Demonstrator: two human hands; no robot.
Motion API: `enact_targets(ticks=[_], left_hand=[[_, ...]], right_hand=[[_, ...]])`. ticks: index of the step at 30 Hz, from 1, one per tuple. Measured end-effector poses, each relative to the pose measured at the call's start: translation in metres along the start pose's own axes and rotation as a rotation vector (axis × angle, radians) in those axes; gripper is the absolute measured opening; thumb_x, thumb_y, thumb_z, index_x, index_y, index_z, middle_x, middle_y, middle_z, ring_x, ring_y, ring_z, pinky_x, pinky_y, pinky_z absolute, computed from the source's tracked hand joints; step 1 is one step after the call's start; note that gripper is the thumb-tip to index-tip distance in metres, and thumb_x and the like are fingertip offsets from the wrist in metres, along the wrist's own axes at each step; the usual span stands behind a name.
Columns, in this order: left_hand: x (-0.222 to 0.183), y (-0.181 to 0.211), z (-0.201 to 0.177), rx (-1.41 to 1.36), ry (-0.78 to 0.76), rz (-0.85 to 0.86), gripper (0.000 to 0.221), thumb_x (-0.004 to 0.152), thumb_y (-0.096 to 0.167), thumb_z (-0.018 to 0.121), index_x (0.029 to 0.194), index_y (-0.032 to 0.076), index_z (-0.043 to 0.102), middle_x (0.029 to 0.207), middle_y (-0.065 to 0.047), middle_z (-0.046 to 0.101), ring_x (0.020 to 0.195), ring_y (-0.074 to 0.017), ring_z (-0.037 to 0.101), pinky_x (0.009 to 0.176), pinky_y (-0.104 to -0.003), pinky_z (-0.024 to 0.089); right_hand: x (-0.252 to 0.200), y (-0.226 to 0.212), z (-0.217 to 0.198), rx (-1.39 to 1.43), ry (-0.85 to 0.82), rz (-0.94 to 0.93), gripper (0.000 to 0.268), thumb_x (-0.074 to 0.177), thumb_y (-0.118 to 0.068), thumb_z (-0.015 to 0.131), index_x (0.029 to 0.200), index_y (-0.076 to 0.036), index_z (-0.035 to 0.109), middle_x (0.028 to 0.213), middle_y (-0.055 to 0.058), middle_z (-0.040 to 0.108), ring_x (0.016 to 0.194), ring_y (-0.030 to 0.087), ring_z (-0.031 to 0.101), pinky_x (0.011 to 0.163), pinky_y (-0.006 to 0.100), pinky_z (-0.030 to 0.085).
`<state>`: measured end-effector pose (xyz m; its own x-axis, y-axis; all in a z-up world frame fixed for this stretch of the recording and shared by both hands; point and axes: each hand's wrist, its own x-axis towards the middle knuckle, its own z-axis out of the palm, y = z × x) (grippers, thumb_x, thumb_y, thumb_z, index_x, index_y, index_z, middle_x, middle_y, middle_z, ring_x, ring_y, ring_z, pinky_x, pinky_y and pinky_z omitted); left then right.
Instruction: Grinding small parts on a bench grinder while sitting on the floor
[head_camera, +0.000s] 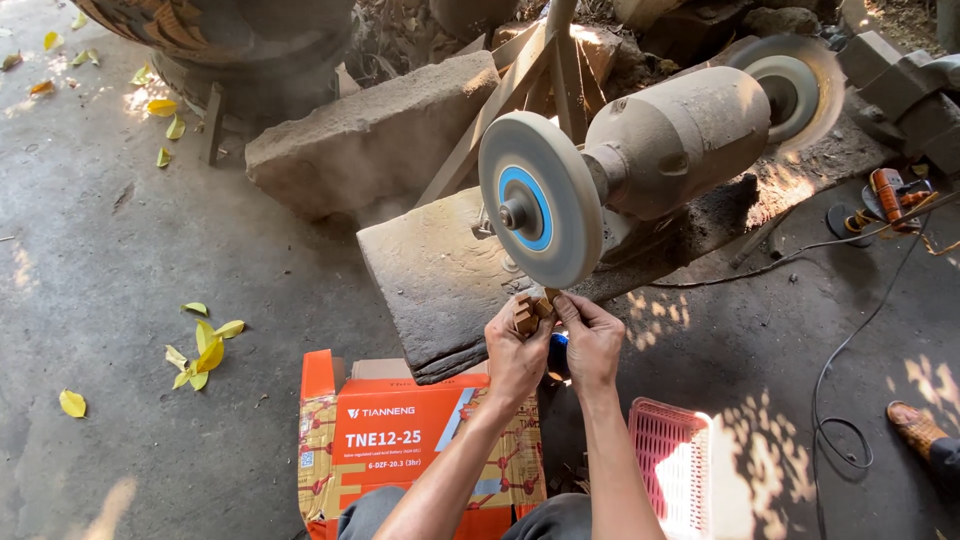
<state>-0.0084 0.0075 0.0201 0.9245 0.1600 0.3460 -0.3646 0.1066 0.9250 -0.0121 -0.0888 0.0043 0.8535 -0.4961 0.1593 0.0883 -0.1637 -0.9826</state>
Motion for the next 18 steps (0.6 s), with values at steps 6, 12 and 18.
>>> enact_targets(ticks=[6, 12, 18], left_hand=[[0.002, -0.005, 0.005, 0.009, -0.009, 0.011, 0.019, 0.076, -0.006, 0.073, 0.074, 0.012, 0.065, 0.069, -0.006, 0.065, 0.067, -0.0203, 0.064, 0.062, -0.033, 0.048], [-0.002, -0.029, -0.014, 0.058, -0.016, 0.005, 0.016, 0.076, -0.003, 0.071, 0.078, 0.013, 0.067, 0.073, -0.007, 0.065, 0.070, -0.0195, 0.064, 0.063, -0.034, 0.048], [-0.008, -0.011, -0.043, 0.440, -0.103, 0.116, 0.013, 0.077, 0.002, 0.073, 0.086, 0.007, 0.065, 0.079, -0.014, 0.063, 0.072, -0.0379, 0.066, 0.062, -0.044, 0.053]], right_hand=[[0.001, -0.007, 0.001, 0.004, 0.028, 0.014, 0.008, 0.091, -0.011, 0.078, 0.096, -0.006, 0.083, 0.084, 0.009, 0.077, 0.083, 0.010, 0.063, 0.081, 0.033, 0.056], [-0.007, -0.008, 0.010, -0.025, -0.033, 0.067, 0.010, 0.092, -0.012, 0.078, 0.098, -0.007, 0.083, 0.083, 0.008, 0.076, 0.082, 0.010, 0.062, 0.079, 0.033, 0.057], [-0.020, 0.008, 0.007, -0.050, -0.204, 0.229, 0.018, 0.093, -0.020, 0.079, 0.105, -0.007, 0.082, 0.089, 0.012, 0.078, 0.085, 0.016, 0.068, 0.081, 0.039, 0.060]])
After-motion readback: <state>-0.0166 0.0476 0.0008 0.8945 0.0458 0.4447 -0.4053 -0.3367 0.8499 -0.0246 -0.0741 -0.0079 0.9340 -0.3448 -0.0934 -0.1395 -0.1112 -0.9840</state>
